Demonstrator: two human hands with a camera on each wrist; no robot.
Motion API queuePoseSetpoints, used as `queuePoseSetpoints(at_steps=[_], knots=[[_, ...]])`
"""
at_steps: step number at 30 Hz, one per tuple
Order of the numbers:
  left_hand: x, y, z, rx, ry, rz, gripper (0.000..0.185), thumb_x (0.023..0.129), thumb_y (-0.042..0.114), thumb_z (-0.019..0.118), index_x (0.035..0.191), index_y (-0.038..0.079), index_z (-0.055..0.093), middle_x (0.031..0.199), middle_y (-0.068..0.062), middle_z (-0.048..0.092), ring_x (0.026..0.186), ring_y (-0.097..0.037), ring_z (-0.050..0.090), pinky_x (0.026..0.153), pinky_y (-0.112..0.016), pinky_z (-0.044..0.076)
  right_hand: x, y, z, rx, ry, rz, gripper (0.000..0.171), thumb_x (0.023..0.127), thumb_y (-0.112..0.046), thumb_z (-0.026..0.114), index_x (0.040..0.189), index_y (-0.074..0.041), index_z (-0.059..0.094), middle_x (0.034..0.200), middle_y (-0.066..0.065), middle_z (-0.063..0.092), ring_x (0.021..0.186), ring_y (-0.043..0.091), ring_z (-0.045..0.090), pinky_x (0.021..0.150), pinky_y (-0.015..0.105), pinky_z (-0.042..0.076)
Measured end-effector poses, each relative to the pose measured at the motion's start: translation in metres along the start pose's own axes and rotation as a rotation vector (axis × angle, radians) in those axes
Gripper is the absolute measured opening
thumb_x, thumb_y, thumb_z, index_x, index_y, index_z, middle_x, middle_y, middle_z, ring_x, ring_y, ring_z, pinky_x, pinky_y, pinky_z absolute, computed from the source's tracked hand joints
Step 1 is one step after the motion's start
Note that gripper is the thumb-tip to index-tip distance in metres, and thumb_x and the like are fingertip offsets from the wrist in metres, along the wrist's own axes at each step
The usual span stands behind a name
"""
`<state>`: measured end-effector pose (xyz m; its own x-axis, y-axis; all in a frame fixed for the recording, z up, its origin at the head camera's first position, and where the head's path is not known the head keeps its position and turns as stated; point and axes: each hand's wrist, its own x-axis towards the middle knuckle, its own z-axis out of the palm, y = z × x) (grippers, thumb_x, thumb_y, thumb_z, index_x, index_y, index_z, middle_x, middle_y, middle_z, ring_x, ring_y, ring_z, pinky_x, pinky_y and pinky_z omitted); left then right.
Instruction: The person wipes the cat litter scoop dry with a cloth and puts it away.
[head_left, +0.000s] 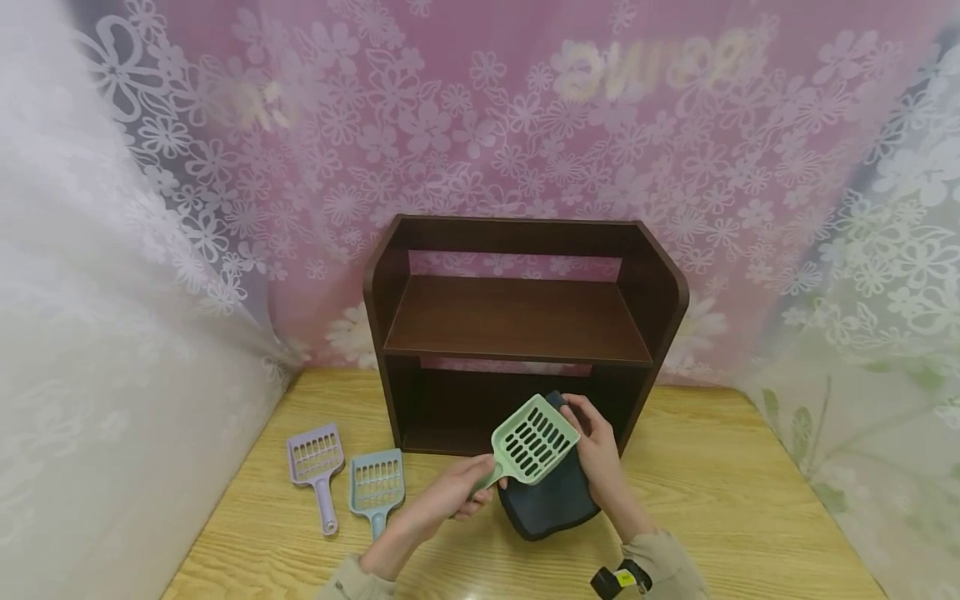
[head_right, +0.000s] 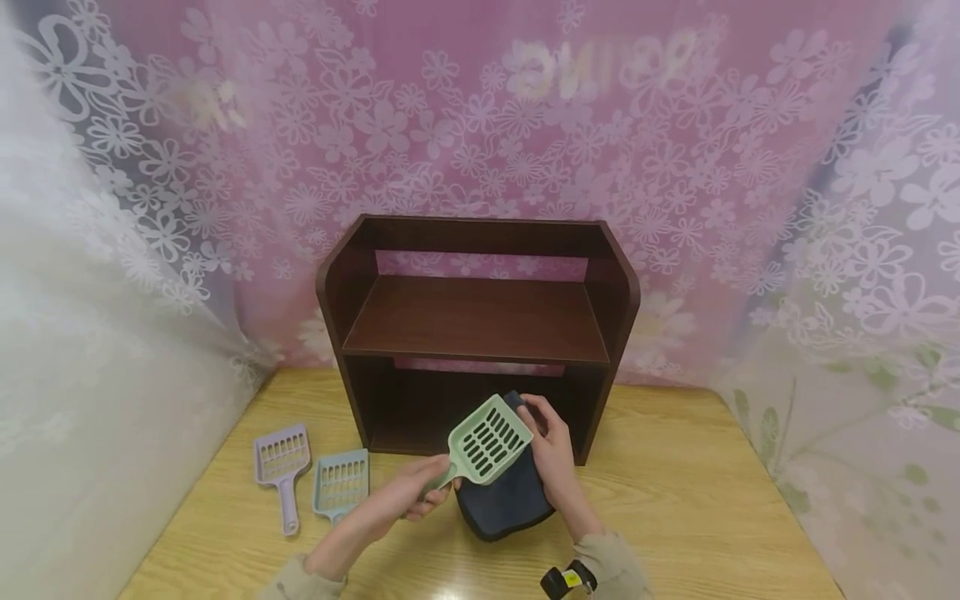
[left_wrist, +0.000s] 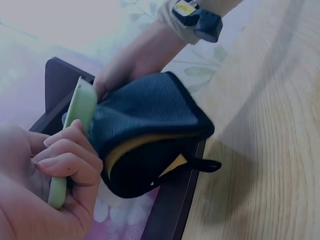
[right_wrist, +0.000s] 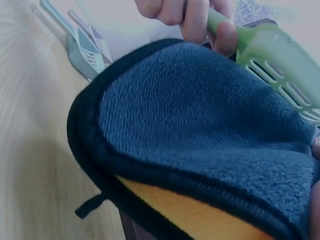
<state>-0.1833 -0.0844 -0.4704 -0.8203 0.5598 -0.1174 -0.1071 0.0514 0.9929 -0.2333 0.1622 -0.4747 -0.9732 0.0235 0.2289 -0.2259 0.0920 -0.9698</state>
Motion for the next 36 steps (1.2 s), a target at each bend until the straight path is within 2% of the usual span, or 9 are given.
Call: queuePoseSetpoints(at_steps=[5, 7, 11, 14, 18, 23, 27, 31, 36], knots=[[0.000, 0.000, 0.004, 0.029, -0.011, -0.007, 0.041, 0.112, 0.035, 0.038, 0.126, 0.003, 0.059, 0.075, 0.004, 0.042, 0.052, -0.005, 0.023, 0.045, -0.018, 0.020, 0.005, 0.000, -0.001, 0.004, -0.018, -0.008, 0.030, 0.105, -0.025, 0.057, 0.127, -0.004, 0.061, 0.095, -0.002, 0.066, 0.082, 0.010, 0.062, 0.070, 0.023, 0.051], [0.000, -0.001, 0.005, 0.054, 0.023, 0.000, 0.041, 0.112, 0.034, 0.038, 0.126, 0.002, 0.059, 0.074, 0.005, 0.042, 0.051, -0.005, 0.023, 0.045, -0.018, 0.020, 0.005, 0.001, -0.002, -0.011, -0.019, -0.003, 0.031, 0.105, -0.024, 0.058, 0.128, -0.004, 0.061, 0.096, -0.002, 0.065, 0.083, 0.009, 0.062, 0.071, 0.022, 0.051], [0.002, -0.006, 0.000, 0.104, 0.129, 0.015, 0.039, 0.112, 0.031, 0.038, 0.110, 0.001, 0.062, 0.068, 0.005, 0.038, 0.050, -0.005, 0.023, 0.044, -0.017, 0.019, 0.001, 0.000, -0.006, -0.036, -0.026, 0.017, 0.032, 0.104, -0.025, 0.060, 0.128, -0.003, 0.061, 0.104, -0.002, 0.064, 0.089, 0.008, 0.061, 0.076, 0.021, 0.051], [0.002, -0.007, -0.007, 0.114, 0.170, 0.017, 0.038, 0.112, 0.031, 0.038, 0.102, 0.002, 0.061, 0.066, 0.005, 0.037, 0.049, -0.006, 0.023, 0.044, -0.017, 0.019, -0.004, 0.003, -0.010, -0.055, -0.023, -0.020, 0.030, 0.103, -0.021, 0.062, 0.126, -0.003, 0.064, 0.108, -0.002, 0.064, 0.091, 0.007, 0.060, 0.076, 0.020, 0.051], [0.000, -0.005, -0.011, 0.145, 0.184, 0.013, 0.039, 0.111, 0.033, 0.038, 0.104, 0.003, 0.062, 0.067, 0.005, 0.039, 0.049, -0.006, 0.024, 0.043, -0.017, 0.020, -0.008, 0.004, -0.020, -0.185, -0.019, -0.236, 0.020, 0.099, -0.009, 0.067, 0.118, -0.006, 0.070, 0.107, 0.002, 0.069, 0.091, 0.004, 0.062, 0.077, 0.016, 0.050], [-0.002, -0.004, -0.011, 0.269, 0.219, 0.058, 0.037, 0.112, 0.030, 0.039, 0.112, 0.004, 0.066, 0.073, 0.003, 0.049, 0.049, -0.004, 0.029, 0.044, -0.018, 0.024, -0.007, -0.005, -0.029, -0.547, -0.048, -0.622, 0.027, 0.087, -0.003, 0.077, 0.109, -0.018, 0.075, 0.100, -0.004, 0.067, 0.089, 0.005, 0.062, 0.075, 0.015, 0.047], [-0.001, -0.004, -0.007, 0.416, 0.254, 0.089, 0.033, 0.111, 0.029, 0.040, 0.110, 0.010, 0.068, 0.083, 0.003, 0.061, 0.053, -0.005, 0.038, 0.046, -0.019, 0.029, -0.009, -0.014, -0.026, -0.826, -0.077, -0.864, 0.028, 0.077, -0.010, 0.085, 0.101, -0.020, 0.076, 0.094, -0.004, 0.063, 0.075, 0.009, 0.059, 0.062, 0.021, 0.048], [0.002, -0.003, 0.001, 0.519, 0.293, 0.113, 0.034, 0.111, 0.030, 0.040, 0.093, 0.014, 0.065, 0.078, 0.002, 0.063, 0.054, -0.005, 0.043, 0.049, -0.021, 0.032, -0.012, -0.016, -0.016, -1.012, -0.062, -1.003, 0.027, 0.070, -0.014, 0.092, 0.091, -0.017, 0.076, 0.089, -0.001, 0.062, 0.070, 0.013, 0.059, 0.056, 0.028, 0.048], [0.005, -0.002, 0.012, 0.609, 0.301, 0.150, 0.036, 0.110, 0.025, 0.041, 0.081, 0.016, 0.061, 0.062, 0.004, 0.055, 0.048, -0.004, 0.035, 0.047, -0.020, 0.029, -0.013, -0.012, -0.004, -1.142, 0.013, -1.056, 0.028, 0.068, -0.014, 0.093, 0.087, -0.014, 0.073, 0.084, 0.001, 0.060, 0.066, 0.016, 0.057, 0.051, 0.029, 0.042]])
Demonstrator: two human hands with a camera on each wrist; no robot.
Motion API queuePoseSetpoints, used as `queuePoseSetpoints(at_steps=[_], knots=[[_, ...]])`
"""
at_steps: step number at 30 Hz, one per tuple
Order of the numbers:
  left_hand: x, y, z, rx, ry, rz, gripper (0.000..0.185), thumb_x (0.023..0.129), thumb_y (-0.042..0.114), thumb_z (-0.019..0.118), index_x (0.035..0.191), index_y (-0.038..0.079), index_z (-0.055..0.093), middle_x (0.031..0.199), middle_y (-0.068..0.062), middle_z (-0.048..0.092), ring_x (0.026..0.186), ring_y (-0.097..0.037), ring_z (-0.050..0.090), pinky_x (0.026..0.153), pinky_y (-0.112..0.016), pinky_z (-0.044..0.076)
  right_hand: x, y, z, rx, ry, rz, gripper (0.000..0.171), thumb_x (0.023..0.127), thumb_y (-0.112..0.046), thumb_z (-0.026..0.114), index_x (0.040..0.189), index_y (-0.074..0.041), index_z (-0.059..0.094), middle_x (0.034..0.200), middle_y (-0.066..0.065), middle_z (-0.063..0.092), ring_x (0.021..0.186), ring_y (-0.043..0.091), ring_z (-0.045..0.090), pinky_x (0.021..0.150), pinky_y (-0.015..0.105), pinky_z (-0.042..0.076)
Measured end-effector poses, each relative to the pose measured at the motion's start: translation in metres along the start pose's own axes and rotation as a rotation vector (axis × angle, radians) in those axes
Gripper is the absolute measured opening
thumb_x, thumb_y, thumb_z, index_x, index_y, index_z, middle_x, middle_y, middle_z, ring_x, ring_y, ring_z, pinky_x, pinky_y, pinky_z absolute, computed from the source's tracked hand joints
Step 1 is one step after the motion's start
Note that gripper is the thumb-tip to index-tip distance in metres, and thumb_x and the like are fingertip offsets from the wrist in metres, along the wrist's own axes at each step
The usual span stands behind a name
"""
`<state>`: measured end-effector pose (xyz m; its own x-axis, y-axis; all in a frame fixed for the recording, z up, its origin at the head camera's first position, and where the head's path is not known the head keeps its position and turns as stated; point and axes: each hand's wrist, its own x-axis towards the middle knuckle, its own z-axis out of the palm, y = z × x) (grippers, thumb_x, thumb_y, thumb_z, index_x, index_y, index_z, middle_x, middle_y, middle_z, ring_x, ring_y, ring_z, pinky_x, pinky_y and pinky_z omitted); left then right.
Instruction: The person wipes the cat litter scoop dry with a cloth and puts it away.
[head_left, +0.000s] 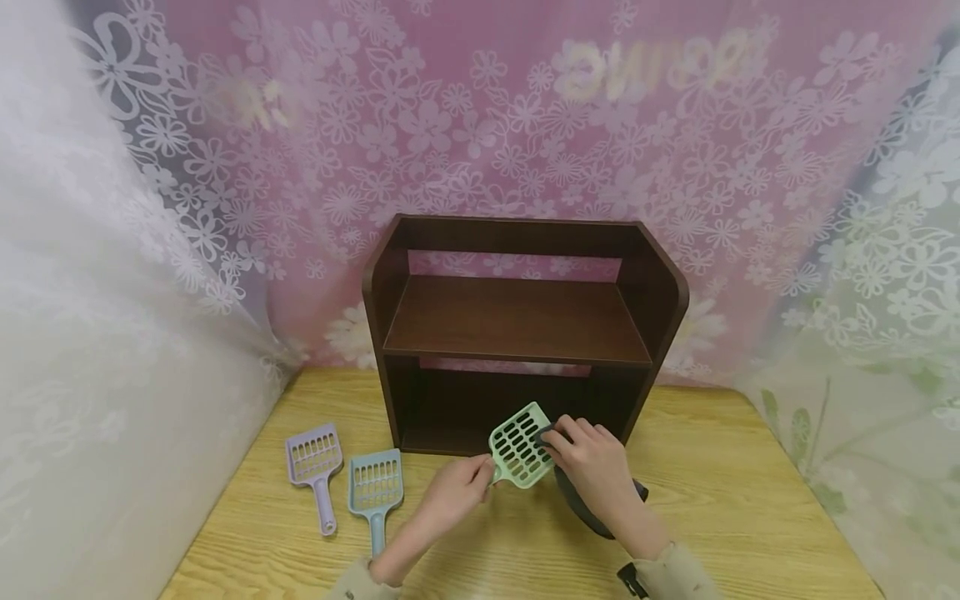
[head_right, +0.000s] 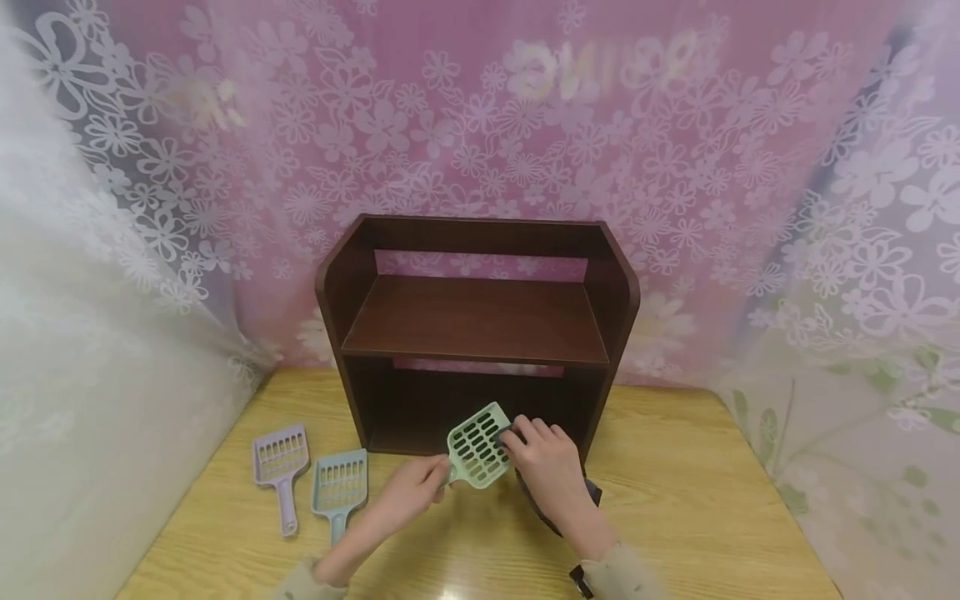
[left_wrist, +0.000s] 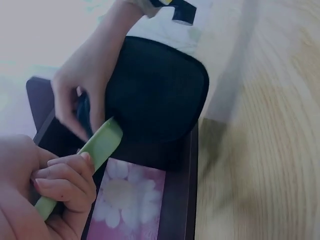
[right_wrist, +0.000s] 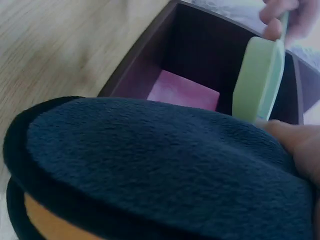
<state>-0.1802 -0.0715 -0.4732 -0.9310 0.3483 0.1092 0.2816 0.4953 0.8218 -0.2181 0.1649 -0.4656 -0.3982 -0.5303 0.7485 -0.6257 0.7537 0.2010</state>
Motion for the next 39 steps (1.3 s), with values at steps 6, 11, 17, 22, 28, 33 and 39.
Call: queuePoseSetpoints(at_steps=[6, 11, 17, 22, 28, 33, 39], knots=[[0.000, 0.003, 0.007, 0.006, -0.022, 0.009, 0.033, 0.109, 0.023, 0.043, 0.086, 0.015, 0.066, 0.061, 0.009, 0.052, 0.047, -0.002, 0.035, 0.045, -0.019, 0.028, 0.009, 0.000, 0.008, -0.019, -0.007, 0.055, 0.021, 0.076, -0.013, 0.088, 0.093, -0.013, 0.075, 0.089, 0.003, 0.062, 0.073, 0.021, 0.058, 0.054, 0.032, 0.044], [0.000, 0.001, 0.001, 0.011, 0.027, -0.031, 0.035, 0.110, 0.025, 0.042, 0.084, 0.014, 0.063, 0.065, 0.003, 0.055, 0.050, -0.005, 0.037, 0.047, -0.021, 0.030, 0.008, 0.003, 0.004, -0.027, -0.060, 0.053, 0.015, 0.082, -0.018, 0.082, 0.095, -0.017, 0.076, 0.091, 0.002, 0.062, 0.078, 0.022, 0.057, 0.059, 0.033, 0.044], [0.001, -0.005, -0.009, -0.045, 0.045, -0.046, 0.038, 0.111, 0.026, 0.040, 0.081, 0.008, 0.057, 0.068, -0.001, 0.056, 0.050, -0.006, 0.034, 0.048, -0.021, 0.029, -0.004, 0.011, -0.003, 0.040, -0.066, 0.015, 0.021, 0.075, -0.013, 0.085, 0.093, -0.018, 0.077, 0.093, 0.001, 0.061, 0.078, 0.020, 0.054, 0.062, 0.034, 0.047], [0.002, -0.013, -0.016, -0.276, -0.078, -0.065, 0.035, 0.112, 0.029, 0.039, 0.097, 0.005, 0.061, 0.069, 0.001, 0.046, 0.049, -0.005, 0.029, 0.046, -0.019, 0.027, -0.013, 0.024, -0.008, 0.250, -0.006, 0.243, 0.023, 0.078, -0.008, 0.084, 0.098, -0.019, 0.078, 0.093, -0.003, 0.062, 0.079, 0.013, 0.053, 0.065, 0.025, 0.044], [0.001, -0.016, -0.020, -0.522, -0.244, -0.107, 0.036, 0.111, 0.034, 0.039, 0.113, 0.004, 0.060, 0.075, 0.001, 0.043, 0.051, -0.006, 0.032, 0.049, -0.021, 0.030, -0.019, 0.036, -0.008, 0.546, 0.007, 0.589, 0.020, 0.089, -0.006, 0.076, 0.106, -0.015, 0.076, 0.099, -0.001, 0.069, 0.091, 0.007, 0.062, 0.081, 0.011, 0.042], [0.002, -0.015, -0.020, -0.545, -0.287, -0.142, 0.037, 0.110, 0.034, 0.043, 0.123, 0.003, 0.059, 0.079, 0.000, 0.048, 0.050, -0.007, 0.027, 0.051, -0.020, 0.027, -0.020, 0.038, -0.009, 0.833, -0.123, 0.850, 0.022, 0.098, -0.020, 0.069, 0.118, -0.011, 0.070, 0.111, 0.008, 0.069, 0.091, 0.005, 0.061, 0.076, 0.015, 0.049], [0.003, -0.014, -0.017, -0.486, -0.340, -0.161, 0.037, 0.109, 0.034, 0.045, 0.123, 0.004, 0.062, 0.078, 0.000, 0.050, 0.050, -0.006, 0.024, 0.050, -0.018, 0.023, -0.012, 0.037, -0.008, 1.035, -0.230, 0.995, 0.034, 0.102, -0.029, 0.064, 0.129, -0.009, 0.063, 0.117, 0.009, 0.063, 0.096, 0.011, 0.059, 0.078, 0.020, 0.050]])
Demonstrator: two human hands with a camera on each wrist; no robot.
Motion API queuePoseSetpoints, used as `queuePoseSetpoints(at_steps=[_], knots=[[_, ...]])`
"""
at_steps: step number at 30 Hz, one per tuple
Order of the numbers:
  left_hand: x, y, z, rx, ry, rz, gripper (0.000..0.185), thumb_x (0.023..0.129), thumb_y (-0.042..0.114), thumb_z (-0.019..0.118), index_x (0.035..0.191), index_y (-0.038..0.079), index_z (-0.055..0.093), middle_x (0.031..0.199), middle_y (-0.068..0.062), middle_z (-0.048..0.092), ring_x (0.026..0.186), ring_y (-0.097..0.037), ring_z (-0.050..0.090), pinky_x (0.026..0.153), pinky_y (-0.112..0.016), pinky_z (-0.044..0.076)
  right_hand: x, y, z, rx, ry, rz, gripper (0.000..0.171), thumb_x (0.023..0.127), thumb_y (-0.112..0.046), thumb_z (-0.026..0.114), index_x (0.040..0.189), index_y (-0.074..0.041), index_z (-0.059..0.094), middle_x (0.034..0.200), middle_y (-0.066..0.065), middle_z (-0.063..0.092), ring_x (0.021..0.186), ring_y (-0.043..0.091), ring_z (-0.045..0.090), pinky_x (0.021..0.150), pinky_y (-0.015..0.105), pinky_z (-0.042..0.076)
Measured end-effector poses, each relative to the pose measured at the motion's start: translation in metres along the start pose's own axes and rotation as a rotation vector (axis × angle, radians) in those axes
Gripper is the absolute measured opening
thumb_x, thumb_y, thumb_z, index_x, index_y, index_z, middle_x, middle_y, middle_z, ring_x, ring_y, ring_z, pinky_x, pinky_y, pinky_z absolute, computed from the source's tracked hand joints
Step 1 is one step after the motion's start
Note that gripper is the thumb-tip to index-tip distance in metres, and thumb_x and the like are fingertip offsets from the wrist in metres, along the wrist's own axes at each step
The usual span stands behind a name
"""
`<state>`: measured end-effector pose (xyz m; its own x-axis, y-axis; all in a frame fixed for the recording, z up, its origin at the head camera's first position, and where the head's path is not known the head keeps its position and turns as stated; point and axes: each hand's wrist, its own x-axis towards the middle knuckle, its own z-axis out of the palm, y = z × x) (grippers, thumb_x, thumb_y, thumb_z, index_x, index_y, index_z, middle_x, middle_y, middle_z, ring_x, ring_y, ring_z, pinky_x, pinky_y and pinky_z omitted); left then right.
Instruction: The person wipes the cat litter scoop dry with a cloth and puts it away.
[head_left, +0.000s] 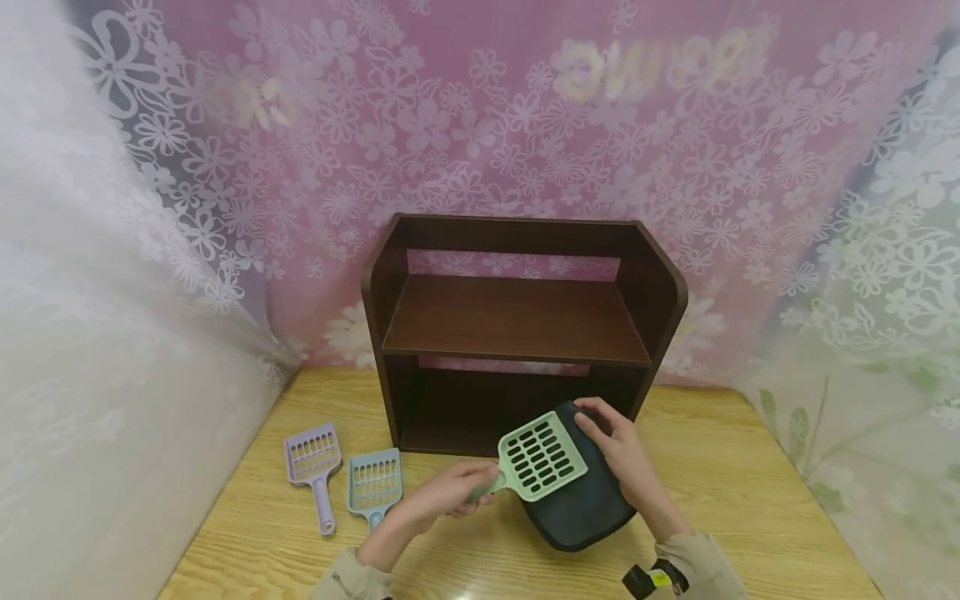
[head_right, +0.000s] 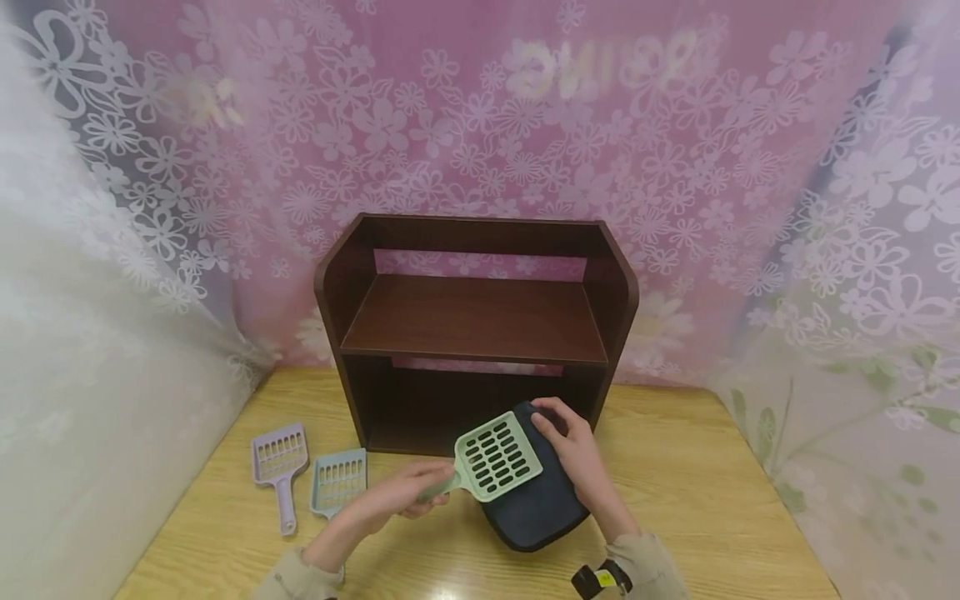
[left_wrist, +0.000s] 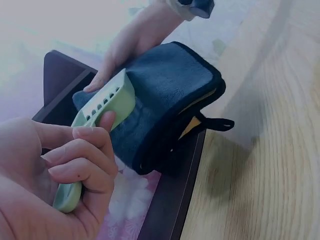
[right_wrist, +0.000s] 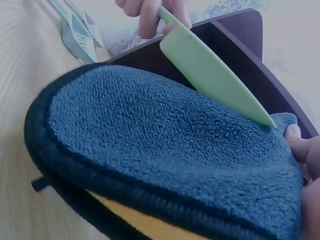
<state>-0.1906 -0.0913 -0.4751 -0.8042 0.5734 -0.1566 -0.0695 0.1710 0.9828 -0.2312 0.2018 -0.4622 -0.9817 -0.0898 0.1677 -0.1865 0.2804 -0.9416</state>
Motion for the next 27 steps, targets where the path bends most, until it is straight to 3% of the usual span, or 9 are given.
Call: queuePoseSetpoints(at_steps=[3, 6, 10, 14, 16, 19, 23, 25, 27], knots=[[0.001, 0.000, 0.000, 0.024, -0.028, 0.004, 0.031, 0.109, 0.033, 0.046, 0.104, 0.007, 0.062, 0.075, 0.002, 0.047, 0.050, -0.007, 0.023, 0.049, -0.019, 0.022, 0.007, -0.003, 0.000, 0.010, -0.062, -0.033, 0.032, 0.103, -0.024, 0.062, 0.130, -0.008, 0.062, 0.119, 0.010, 0.061, 0.097, 0.010, 0.058, 0.079, 0.020, 0.050], [0.000, 0.000, 0.000, 0.058, -0.055, 0.010, 0.031, 0.109, 0.033, 0.047, 0.093, 0.009, 0.059, 0.073, 0.002, 0.046, 0.051, -0.008, 0.024, 0.049, -0.020, 0.022, 0.017, -0.006, -0.001, -0.074, -0.174, -0.111, 0.026, 0.103, -0.021, 0.061, 0.126, -0.009, 0.064, 0.120, 0.009, 0.063, 0.101, 0.011, 0.058, 0.087, 0.022, 0.047], [-0.001, 0.002, -0.001, 0.092, -0.075, -0.009, 0.032, 0.108, 0.031, 0.048, 0.101, 0.006, 0.066, 0.072, 0.002, 0.048, 0.052, -0.007, 0.026, 0.049, -0.019, 0.022, 0.027, -0.013, -0.001, -0.235, -0.407, -0.220, 0.020, 0.103, -0.023, 0.061, 0.120, -0.015, 0.067, 0.119, 0.001, 0.066, 0.108, 0.013, 0.056, 0.096, 0.028, 0.045], [0.000, 0.006, 0.000, 0.109, -0.072, -0.043, 0.035, 0.107, 0.030, 0.050, 0.117, 0.004, 0.070, 0.076, 0.002, 0.052, 0.052, -0.007, 0.029, 0.050, -0.020, 0.023, 0.034, -0.023, 0.007, -0.320, -0.610, -0.309, 0.016, 0.103, -0.025, 0.060, 0.116, -0.022, 0.068, 0.114, -0.005, 0.067, 0.103, 0.012, 0.059, 0.093, 0.031, 0.048], [0.001, 0.007, 0.001, 0.111, -0.081, -0.055, 0.033, 0.106, 0.030, 0.051, 0.113, 0.004, 0.070, 0.076, 0.003, 0.050, 0.052, -0.007, 0.029, 0.050, -0.021, 0.024, 0.035, -0.030, 0.014, -0.338, -0.683, -0.355, 0.015, 0.102, -0.025, 0.061, 0.115, -0.023, 0.068, 0.111, -0.007, 0.068, 0.099, 0.012, 0.061, 0.091, 0.032, 0.050], [0.003, 0.010, 0.005, 0.112, -0.113, -0.058, 0.029, 0.106, 0.029, 0.052, 0.095, 0.006, 0.068, 0.070, 0.005, 0.044, 0.051, -0.008, 0.028, 0.051, -0.022, 0.024, 0.035, -0.039, 0.025, -0.363, -0.791, -0.414, 0.015, 0.102, -0.027, 0.060, 0.113, -0.022, 0.069, 0.109, -0.008, 0.069, 0.097, 0.009, 0.063, 0.091, 0.031, 0.051], [0.005, 0.010, 0.009, 0.111, -0.134, -0.054, 0.034, 0.105, 0.028, 0.054, 0.076, 0.010, 0.056, 0.062, 0.007, 0.037, 0.049, -0.007, 0.025, 0.049, -0.021, 0.024, 0.032, -0.047, 0.033, -0.411, -0.869, -0.470, 0.018, 0.102, -0.029, 0.059, 0.113, -0.021, 0.070, 0.109, -0.010, 0.069, 0.099, 0.006, 0.063, 0.091, 0.032, 0.052], [0.004, 0.011, 0.010, 0.110, -0.110, -0.059, 0.033, 0.104, 0.028, 0.055, 0.079, 0.008, 0.061, 0.064, 0.006, 0.041, 0.050, -0.007, 0.030, 0.049, -0.021, 0.025, 0.032, -0.048, 0.032, -0.411, -0.860, -0.458, 0.016, 0.102, -0.029, 0.059, 0.112, -0.022, 0.069, 0.109, -0.010, 0.069, 0.099, 0.007, 0.063, 0.091, 0.033, 0.052], [0.003, 0.011, 0.009, 0.109, -0.078, -0.061, 0.030, 0.104, 0.029, 0.056, 0.093, 0.004, 0.069, 0.072, 0.005, 0.049, 0.055, -0.007, 0.039, 0.050, -0.021, 0.027, 0.032, -0.047, 0.028, -0.390, -0.828, -0.426, 0.014, 0.102, -0.028, 0.059, 0.112, -0.024, 0.069, 0.108, -0.009, 0.069, 0.098, 0.010, 0.063, 0.091, 0.036, 0.052]])
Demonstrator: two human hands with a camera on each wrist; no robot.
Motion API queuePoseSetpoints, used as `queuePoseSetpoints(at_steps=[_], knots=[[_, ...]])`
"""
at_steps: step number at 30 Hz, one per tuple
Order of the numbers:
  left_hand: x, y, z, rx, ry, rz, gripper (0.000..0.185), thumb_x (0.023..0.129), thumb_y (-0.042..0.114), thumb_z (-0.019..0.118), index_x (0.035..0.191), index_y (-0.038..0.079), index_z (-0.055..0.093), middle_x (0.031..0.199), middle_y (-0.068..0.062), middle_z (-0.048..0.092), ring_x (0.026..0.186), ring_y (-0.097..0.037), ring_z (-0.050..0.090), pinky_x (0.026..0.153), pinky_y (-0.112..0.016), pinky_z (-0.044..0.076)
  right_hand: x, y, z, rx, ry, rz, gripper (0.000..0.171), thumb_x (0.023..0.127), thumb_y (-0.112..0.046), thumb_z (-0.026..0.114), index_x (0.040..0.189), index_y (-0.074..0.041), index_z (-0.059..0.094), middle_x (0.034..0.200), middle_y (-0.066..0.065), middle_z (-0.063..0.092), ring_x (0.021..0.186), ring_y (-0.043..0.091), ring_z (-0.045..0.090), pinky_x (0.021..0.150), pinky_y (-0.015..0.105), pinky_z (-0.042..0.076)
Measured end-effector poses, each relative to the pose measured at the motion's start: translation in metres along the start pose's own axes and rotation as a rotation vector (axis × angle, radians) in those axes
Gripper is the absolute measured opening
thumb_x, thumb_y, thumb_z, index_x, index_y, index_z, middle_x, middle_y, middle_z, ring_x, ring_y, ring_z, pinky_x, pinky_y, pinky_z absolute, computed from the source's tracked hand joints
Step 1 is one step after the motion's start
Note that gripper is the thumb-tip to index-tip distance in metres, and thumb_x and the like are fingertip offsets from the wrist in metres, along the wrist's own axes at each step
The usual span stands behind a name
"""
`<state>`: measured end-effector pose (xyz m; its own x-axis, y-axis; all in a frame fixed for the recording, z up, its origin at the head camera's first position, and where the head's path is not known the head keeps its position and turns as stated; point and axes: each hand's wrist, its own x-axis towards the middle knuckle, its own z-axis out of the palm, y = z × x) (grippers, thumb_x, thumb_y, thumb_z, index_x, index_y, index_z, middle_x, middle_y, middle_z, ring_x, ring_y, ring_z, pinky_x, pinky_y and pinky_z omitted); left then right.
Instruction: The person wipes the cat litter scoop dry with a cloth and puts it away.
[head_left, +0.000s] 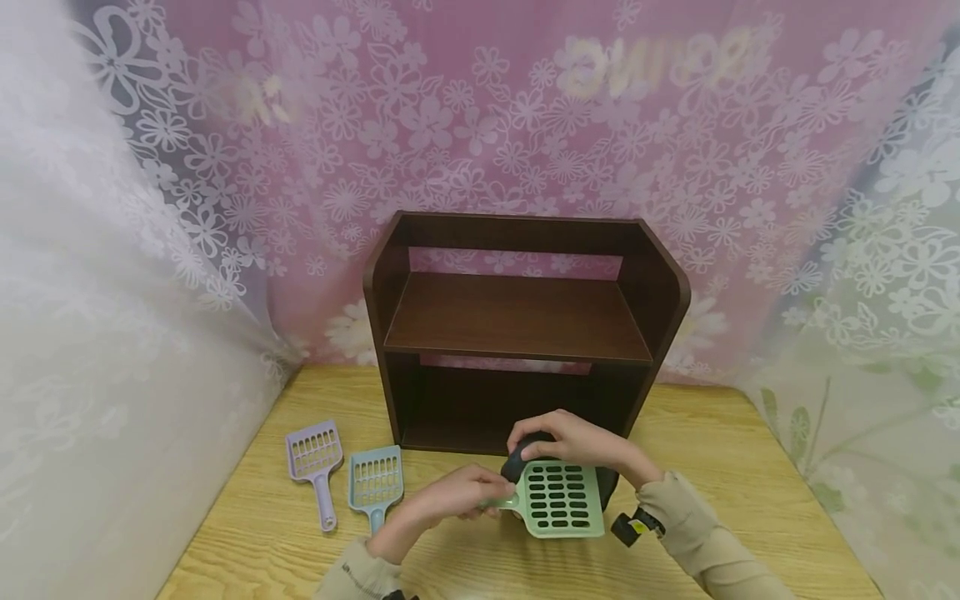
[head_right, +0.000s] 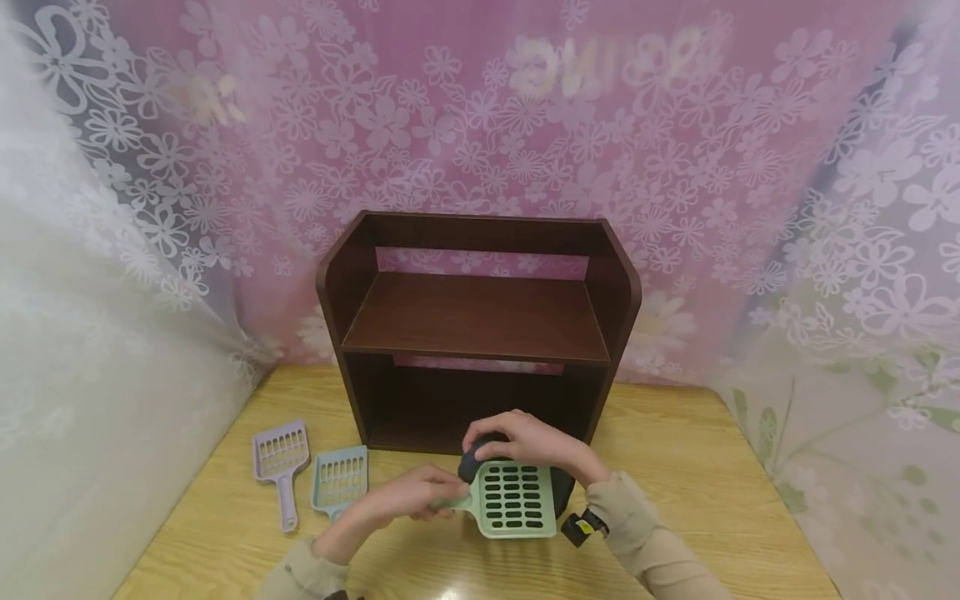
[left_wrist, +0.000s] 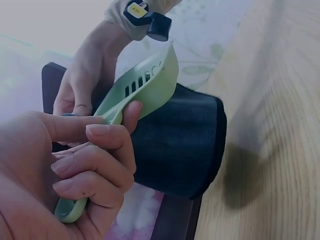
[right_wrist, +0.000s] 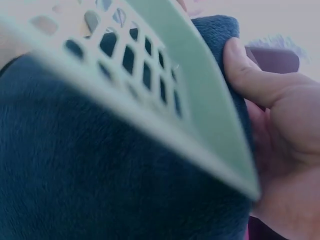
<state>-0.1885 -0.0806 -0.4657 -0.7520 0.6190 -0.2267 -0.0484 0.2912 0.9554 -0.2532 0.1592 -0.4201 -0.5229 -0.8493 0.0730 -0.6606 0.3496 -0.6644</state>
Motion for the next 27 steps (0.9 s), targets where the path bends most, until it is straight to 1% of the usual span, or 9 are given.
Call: queuePoseSetpoints(at_steps=[3, 5, 9, 12, 14, 17, 21, 24, 27], knots=[[-0.001, 0.000, -0.003, 0.007, 0.046, -0.006, 0.033, 0.103, 0.031, 0.057, 0.114, 0.003, 0.072, 0.084, 0.003, 0.056, 0.063, -0.009, 0.046, 0.053, -0.022, 0.030, -0.005, 0.006, -0.006, 0.035, 0.055, 0.042, 0.013, 0.102, -0.028, 0.059, 0.112, -0.026, 0.068, 0.109, -0.009, 0.068, 0.099, 0.011, 0.063, 0.091, 0.035, 0.051], [-0.002, -0.002, -0.006, 0.009, 0.070, -0.009, 0.037, 0.103, 0.031, 0.058, 0.122, 0.003, 0.071, 0.089, 0.003, 0.059, 0.067, -0.010, 0.051, 0.055, -0.022, 0.033, -0.010, 0.012, -0.009, 0.044, 0.092, 0.062, 0.014, 0.103, -0.029, 0.059, 0.114, -0.026, 0.068, 0.111, -0.009, 0.068, 0.100, 0.011, 0.062, 0.091, 0.033, 0.050], [-0.004, -0.007, -0.013, 0.001, 0.112, -0.011, 0.037, 0.103, 0.031, 0.058, 0.121, 0.002, 0.070, 0.083, 0.002, 0.060, 0.071, -0.010, 0.054, 0.055, -0.021, 0.035, -0.021, 0.023, -0.012, 0.056, 0.172, 0.091, 0.015, 0.103, -0.025, 0.059, 0.115, -0.023, 0.068, 0.114, -0.006, 0.067, 0.104, 0.010, 0.060, 0.092, 0.029, 0.049], [-0.007, -0.010, -0.017, -0.009, 0.133, 0.000, 0.035, 0.103, 0.031, 0.057, 0.116, 0.001, 0.071, 0.075, 0.001, 0.057, 0.071, -0.010, 0.054, 0.054, -0.020, 0.033, -0.029, 0.029, -0.012, 0.094, 0.237, 0.135, 0.016, 0.103, -0.024, 0.059, 0.116, -0.020, 0.068, 0.115, -0.002, 0.067, 0.106, 0.011, 0.058, 0.094, 0.028, 0.048], [-0.008, -0.011, -0.019, -0.011, 0.141, 0.008, 0.034, 0.103, 0.031, 0.057, 0.113, 0.001, 0.071, 0.074, 0.001, 0.057, 0.071, -0.010, 0.052, 0.054, -0.020, 0.033, -0.034, 0.032, -0.011, 0.137, 0.286, 0.180, 0.017, 0.103, -0.025, 0.060, 0.117, -0.019, 0.068, 0.117, -0.001, 0.066, 0.108, 0.012, 0.057, 0.095, 0.027, 0.046], [-0.009, -0.011, -0.022, -0.022, 0.138, 0.023, 0.035, 0.104, 0.031, 0.056, 0.111, 0.000, 0.071, 0.073, 0.001, 0.054, 0.063, -0.009, 0.043, 0.052, -0.019, 0.028, -0.039, 0.034, -0.005, 0.203, 0.386, 0.247, 0.020, 0.103, -0.026, 0.061, 0.119, -0.017, 0.068, 0.119, 0.001, 0.065, 0.109, 0.012, 0.056, 0.095, 0.024, 0.045], [-0.009, -0.013, -0.021, -0.053, 0.132, 0.038, 0.033, 0.105, 0.031, 0.054, 0.107, 0.001, 0.069, 0.072, 0.001, 0.050, 0.055, -0.007, 0.029, 0.049, -0.019, 0.023, -0.041, 0.034, 0.008, 0.296, 0.544, 0.307, 0.025, 0.103, -0.026, 0.061, 0.124, -0.013, 0.065, 0.120, 0.005, 0.064, 0.104, 0.012, 0.058, 0.090, 0.021, 0.047], [-0.008, -0.015, -0.019, -0.076, 0.134, 0.039, 0.033, 0.105, 0.032, 0.053, 0.100, 0.002, 0.067, 0.072, 0.003, 0.049, 0.052, -0.006, 0.026, 0.049, -0.018, 0.023, -0.041, 0.032, 0.019, 0.388, 0.652, 0.338, 0.031, 0.103, -0.024, 0.061, 0.129, -0.007, 0.062, 0.118, 0.008, 0.063, 0.099, 0.011, 0.060, 0.083, 0.022, 0.051], [-0.006, -0.018, -0.018, -0.110, 0.153, 0.035, 0.035, 0.106, 0.034, 0.051, 0.104, 0.002, 0.066, 0.071, 0.004, 0.048, 0.051, -0.005, 0.025, 0.049, -0.018, 0.023, -0.040, 0.028, 0.029, 0.490, 0.753, 0.387, 0.034, 0.103, -0.024, 0.061, 0.131, -0.003, 0.059, 0.114, 0.005, 0.063, 0.094, 0.010, 0.062, 0.077, 0.022, 0.054]])
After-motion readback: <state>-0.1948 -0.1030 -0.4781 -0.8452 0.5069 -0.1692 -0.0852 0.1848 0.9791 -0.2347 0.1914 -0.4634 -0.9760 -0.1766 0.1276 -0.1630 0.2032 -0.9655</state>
